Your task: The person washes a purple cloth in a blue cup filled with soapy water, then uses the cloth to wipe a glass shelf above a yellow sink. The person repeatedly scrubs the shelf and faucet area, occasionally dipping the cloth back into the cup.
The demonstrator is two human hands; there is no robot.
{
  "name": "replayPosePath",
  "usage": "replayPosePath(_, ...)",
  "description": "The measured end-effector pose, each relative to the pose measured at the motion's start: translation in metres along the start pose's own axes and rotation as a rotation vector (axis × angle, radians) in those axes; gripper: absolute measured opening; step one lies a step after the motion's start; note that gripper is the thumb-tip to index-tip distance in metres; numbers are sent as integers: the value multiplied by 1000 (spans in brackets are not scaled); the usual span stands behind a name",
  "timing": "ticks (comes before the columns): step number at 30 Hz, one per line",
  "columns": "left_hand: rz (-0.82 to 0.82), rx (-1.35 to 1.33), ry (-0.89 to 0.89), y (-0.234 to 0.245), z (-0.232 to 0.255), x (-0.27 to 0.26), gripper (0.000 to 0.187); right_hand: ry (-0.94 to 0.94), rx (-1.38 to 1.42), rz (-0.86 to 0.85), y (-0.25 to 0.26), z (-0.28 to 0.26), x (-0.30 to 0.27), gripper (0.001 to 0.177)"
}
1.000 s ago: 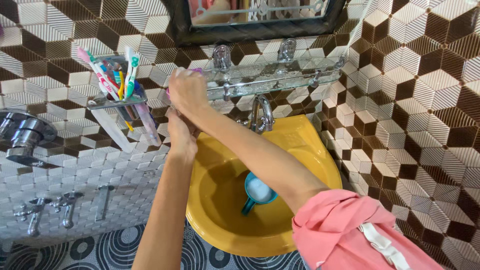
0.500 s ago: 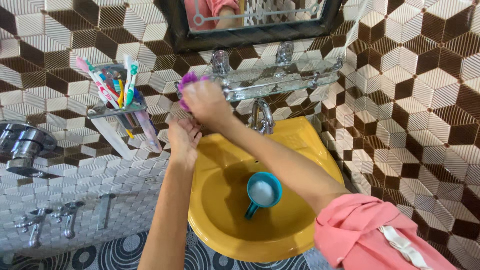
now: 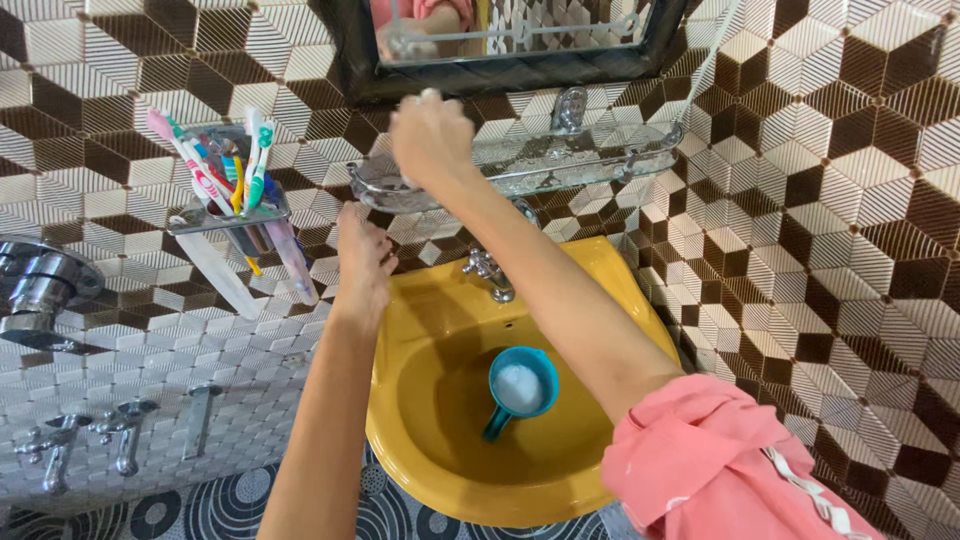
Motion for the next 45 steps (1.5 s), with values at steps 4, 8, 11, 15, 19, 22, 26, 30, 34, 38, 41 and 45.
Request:
replayPosePath(4, 4, 67, -147, -14, 23, 11, 80, 167, -116, -701, -77, 15, -43, 29)
replayPosePath(8, 38, -30, -268, -15, 26, 18, 75, 290, 245, -858, -154, 4, -44, 30)
replayPosePath(11, 19, -81, -335, -14, 28, 18, 73, 585, 585, -615, -175, -30, -24, 31)
replayPosePath(15, 19, -194, -294, -17, 28, 15, 71, 488, 271, -845, -216, 4, -33, 28)
replayPosePath(19, 61, -58, -303, -25, 40, 12, 73, 391, 396, -978, -169, 65, -39, 31)
replayPosePath(22, 47, 71, -321, -31, 49, 9, 68, 343, 401, -991, -129, 114, -37, 31)
replayPosePath(26, 25, 182, -321, -33, 56, 3, 57, 204, 141, -884, -105, 161, -36, 28)
replayPosePath(30, 22, 217, -315, -35, 60, 2, 65, 161, 175, -431, -63, 145, -40, 32)
replayPosePath(34, 270, 584, -444, -30, 74, -10, 76, -187, 279, -326, -44, 147, -34, 41)
replayPosePath(38, 573, 1081, -977, -62, 112, -66, 70, -220, 563, -49, 21, 148, -9, 40)
replayPosePath(41, 435, 1189, -1171, -105, 108, -88, 53, -21, 612, 87, 65, 125, -21, 29)
replayPosePath(45, 226, 1181, -1126, -148, 96, -91, 31, 394, 387, 135, 80, 70, -84, 25)
Point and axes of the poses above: each hand's wrist, its own x-axis towards the middle knuckle, its own y-axis out of the back of the hand, z = x × y, the point moved 10 cm from there along x, towards the middle knuckle, and after that the axes turned 3 degrees about -y, right-handed, at the moved point
